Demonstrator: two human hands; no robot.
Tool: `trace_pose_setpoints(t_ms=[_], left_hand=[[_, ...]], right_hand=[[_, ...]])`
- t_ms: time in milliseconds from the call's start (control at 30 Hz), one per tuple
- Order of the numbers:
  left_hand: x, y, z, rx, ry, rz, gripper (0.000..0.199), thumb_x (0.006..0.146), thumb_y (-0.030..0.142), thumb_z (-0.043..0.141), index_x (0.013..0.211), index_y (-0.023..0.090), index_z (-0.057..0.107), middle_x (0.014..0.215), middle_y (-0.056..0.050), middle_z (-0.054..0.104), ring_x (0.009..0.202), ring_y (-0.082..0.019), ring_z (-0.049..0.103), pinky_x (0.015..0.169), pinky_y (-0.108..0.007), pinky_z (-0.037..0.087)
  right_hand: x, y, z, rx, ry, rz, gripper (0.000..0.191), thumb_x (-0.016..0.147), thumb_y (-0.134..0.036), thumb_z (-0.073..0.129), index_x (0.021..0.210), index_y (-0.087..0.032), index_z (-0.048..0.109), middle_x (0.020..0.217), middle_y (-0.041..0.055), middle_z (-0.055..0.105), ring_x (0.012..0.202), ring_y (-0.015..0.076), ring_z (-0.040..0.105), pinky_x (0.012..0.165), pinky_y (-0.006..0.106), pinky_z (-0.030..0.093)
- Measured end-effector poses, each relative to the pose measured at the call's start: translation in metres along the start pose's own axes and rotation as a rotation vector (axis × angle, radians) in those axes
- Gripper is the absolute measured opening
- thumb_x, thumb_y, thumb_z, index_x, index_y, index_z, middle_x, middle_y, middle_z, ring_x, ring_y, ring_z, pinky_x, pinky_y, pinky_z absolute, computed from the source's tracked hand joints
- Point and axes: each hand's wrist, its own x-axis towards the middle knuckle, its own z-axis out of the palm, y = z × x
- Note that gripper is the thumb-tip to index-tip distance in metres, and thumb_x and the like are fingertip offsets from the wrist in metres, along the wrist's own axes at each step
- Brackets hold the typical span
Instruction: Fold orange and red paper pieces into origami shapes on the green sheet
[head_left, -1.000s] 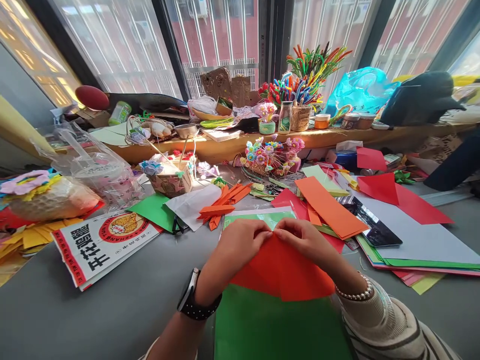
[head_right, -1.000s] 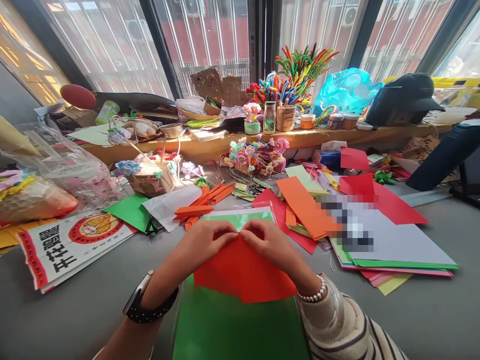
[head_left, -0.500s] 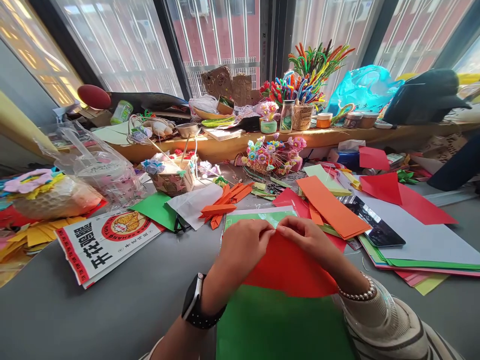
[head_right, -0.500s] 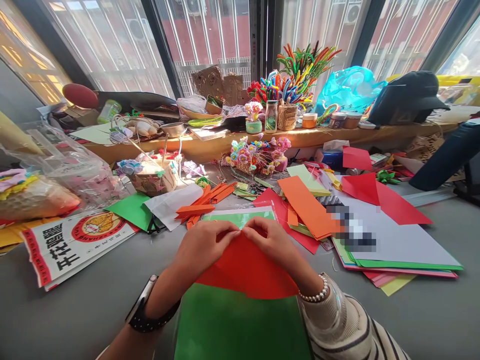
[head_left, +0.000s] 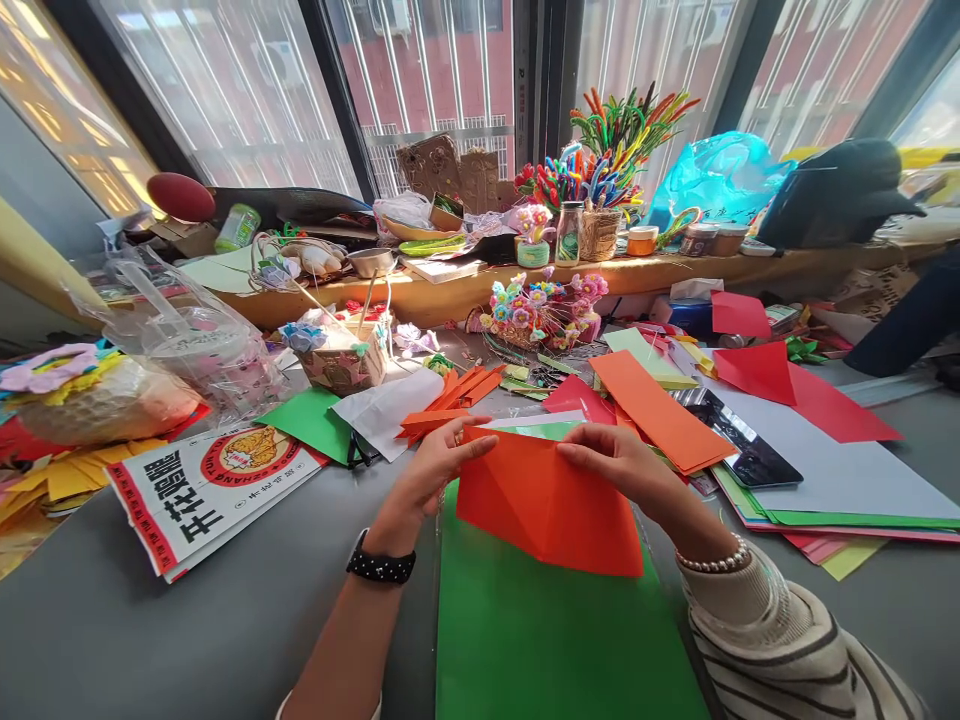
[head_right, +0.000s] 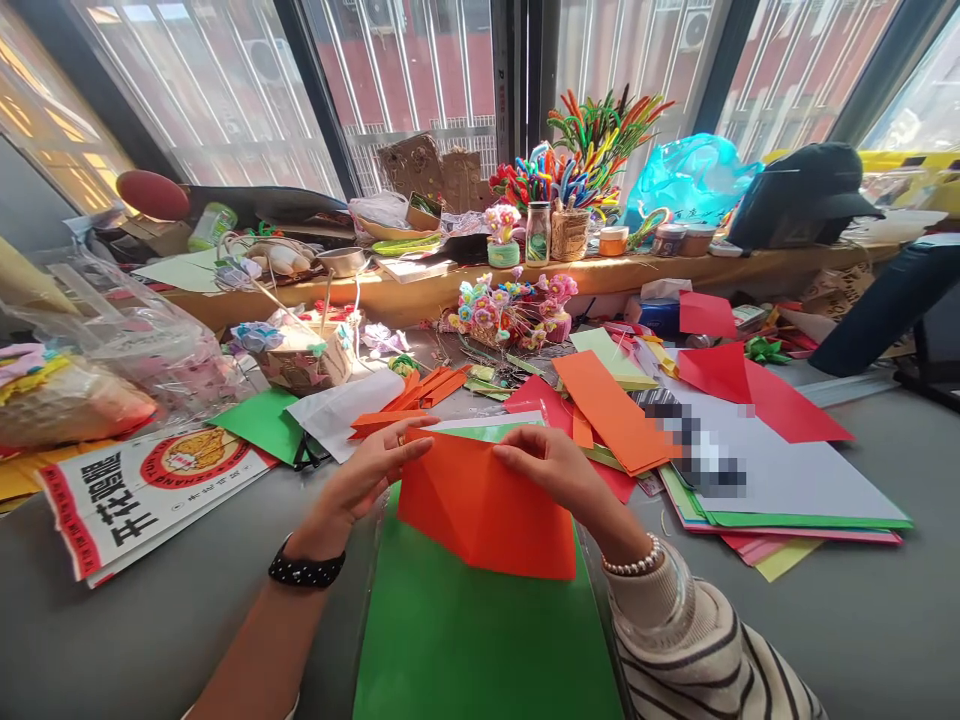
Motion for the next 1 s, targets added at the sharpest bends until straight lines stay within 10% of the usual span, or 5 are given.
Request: trace_pose_setpoints(t_ms=[267, 800, 1000], left_hand=[[0.0, -0.011, 0.011, -0.175, 0.12, 0.001, 0.026, 0.05, 0.03, 0.073, 0.068, 0.013, 0.065, 0.066, -0.003, 0.066, 0.061, -0.015, 0.059, 0.056, -0.023, 0.045], [-0.001, -0.015, 0.011, -0.211, 0.219, 0.156, 0.021, 0.053, 0.028, 0.071, 0.068, 0.014, 0.066, 0.067, -0.003, 0.067, 0.062, -0.016, 0.06, 0.058, -0.025, 0.047], [0.002, -0.013, 0.005, -0.382, 0.293, 0.161, 0.024, 0.054, 0.024, 0.071, 0.075, 0.014, 0.065, 0.07, -0.002, 0.068, 0.065, -0.015, 0.061, 0.061, -0.023, 0.049]], right_hand=[[0.003, 0.006, -0.005, 0.007, -0.069, 0.057, 0.028, 0.066, -0.041, 0.06, 0.072, -0.014, 0.061, 0.069, 0.0014, 0.058, 0.065, 0.0118, 0.05, 0.056, 0.021, 0.035], [0.005, 0.005, -0.004, 0.092, -0.065, 0.107, 0.028, 0.064, -0.042, 0.062, 0.07, -0.014, 0.06, 0.063, -0.0022, 0.055, 0.058, 0.0088, 0.048, 0.051, 0.019, 0.032], [0.009, 0.013, -0.021, 0.199, 0.2, 0.126, 0.025, 0.061, -0.037, 0.066, 0.074, -0.016, 0.063, 0.074, -0.0002, 0.062, 0.071, 0.0115, 0.055, 0.056, 0.018, 0.039]])
